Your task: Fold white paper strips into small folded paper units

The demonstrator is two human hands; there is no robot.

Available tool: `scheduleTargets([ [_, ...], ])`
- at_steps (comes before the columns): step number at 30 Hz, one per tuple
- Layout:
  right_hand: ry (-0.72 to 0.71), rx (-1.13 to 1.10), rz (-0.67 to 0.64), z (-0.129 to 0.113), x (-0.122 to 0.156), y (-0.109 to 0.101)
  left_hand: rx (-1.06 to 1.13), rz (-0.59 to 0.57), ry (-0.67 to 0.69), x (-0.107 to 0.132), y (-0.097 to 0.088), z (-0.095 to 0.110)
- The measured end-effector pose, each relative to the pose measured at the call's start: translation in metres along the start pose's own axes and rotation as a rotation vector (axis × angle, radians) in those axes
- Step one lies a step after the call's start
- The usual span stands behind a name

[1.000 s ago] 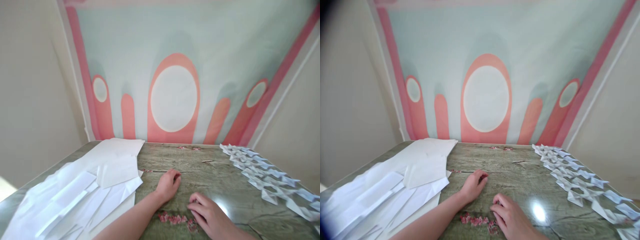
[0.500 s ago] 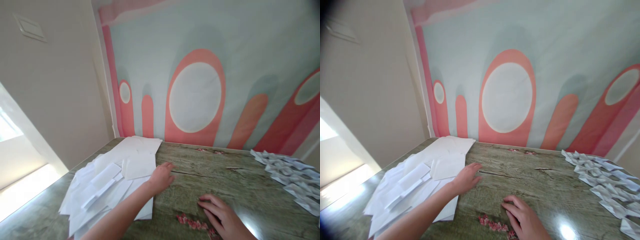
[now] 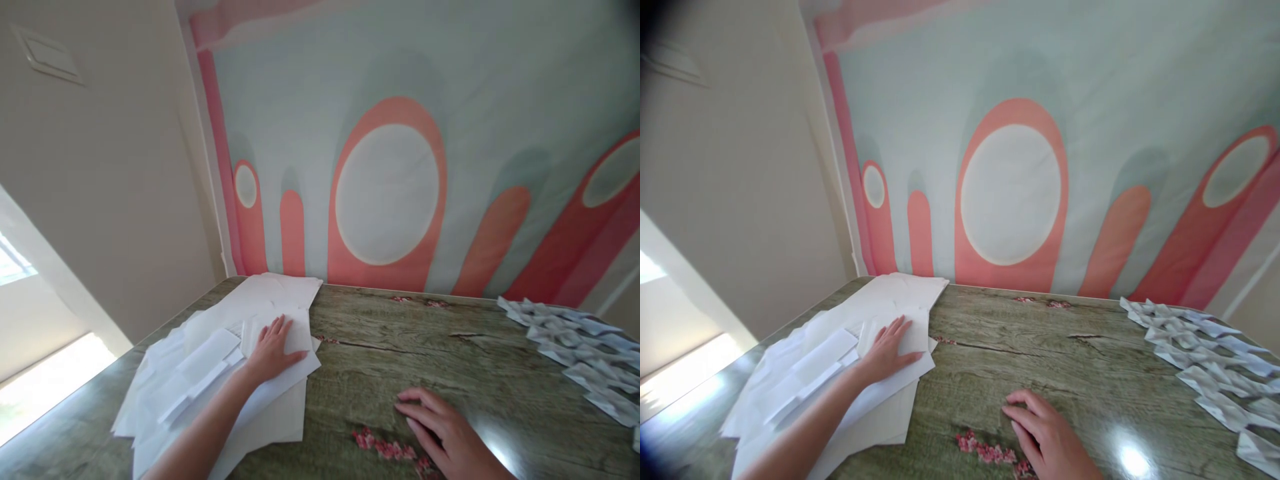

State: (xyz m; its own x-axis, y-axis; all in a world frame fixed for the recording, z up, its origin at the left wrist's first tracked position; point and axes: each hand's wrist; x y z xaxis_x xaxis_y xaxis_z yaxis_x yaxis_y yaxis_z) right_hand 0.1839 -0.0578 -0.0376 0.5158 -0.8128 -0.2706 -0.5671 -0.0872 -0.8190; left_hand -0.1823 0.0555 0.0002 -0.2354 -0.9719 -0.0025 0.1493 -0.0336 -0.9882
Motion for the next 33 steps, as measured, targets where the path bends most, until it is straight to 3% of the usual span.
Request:
scheduleTargets([
  [5,-0.015,0.006,0.005,0.000,0.001,-0.001,0.003,0.012,0.019,0.000,0.001,0.002],
  [24,-0.021,0.038,-0.024,-0.003,-0.004,-0.007,-0.042,0.002,-0.015,0.001,-0.033,0.010],
  [27,-0.022,0.012,-0.036,-0.005,-0.005,-0.009,-0.042,0.053,0.004,0.009,-0.049,0.030],
  [30,-0.007,-0.041,-0.024,-0.007,-0.005,-0.012,0.076,0.087,0.093,0.025,-0.069,0.067],
  [33,0.076,-0.135,0.054,-0.009,0.000,-0.016,0.368,-0.040,0.286,0.042,-0.080,0.110],
])
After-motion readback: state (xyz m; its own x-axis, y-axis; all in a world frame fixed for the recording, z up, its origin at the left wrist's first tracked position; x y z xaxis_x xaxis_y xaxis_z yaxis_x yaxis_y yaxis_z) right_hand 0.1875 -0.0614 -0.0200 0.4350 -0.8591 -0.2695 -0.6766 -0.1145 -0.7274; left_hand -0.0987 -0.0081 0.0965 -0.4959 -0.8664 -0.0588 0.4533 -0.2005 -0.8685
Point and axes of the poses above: each hand's wrist, its own x-axis away from the middle knuckle, its own y-axis out of the palm, z = x × y, and after that the axes turned 6 degrees about -z, right-handed
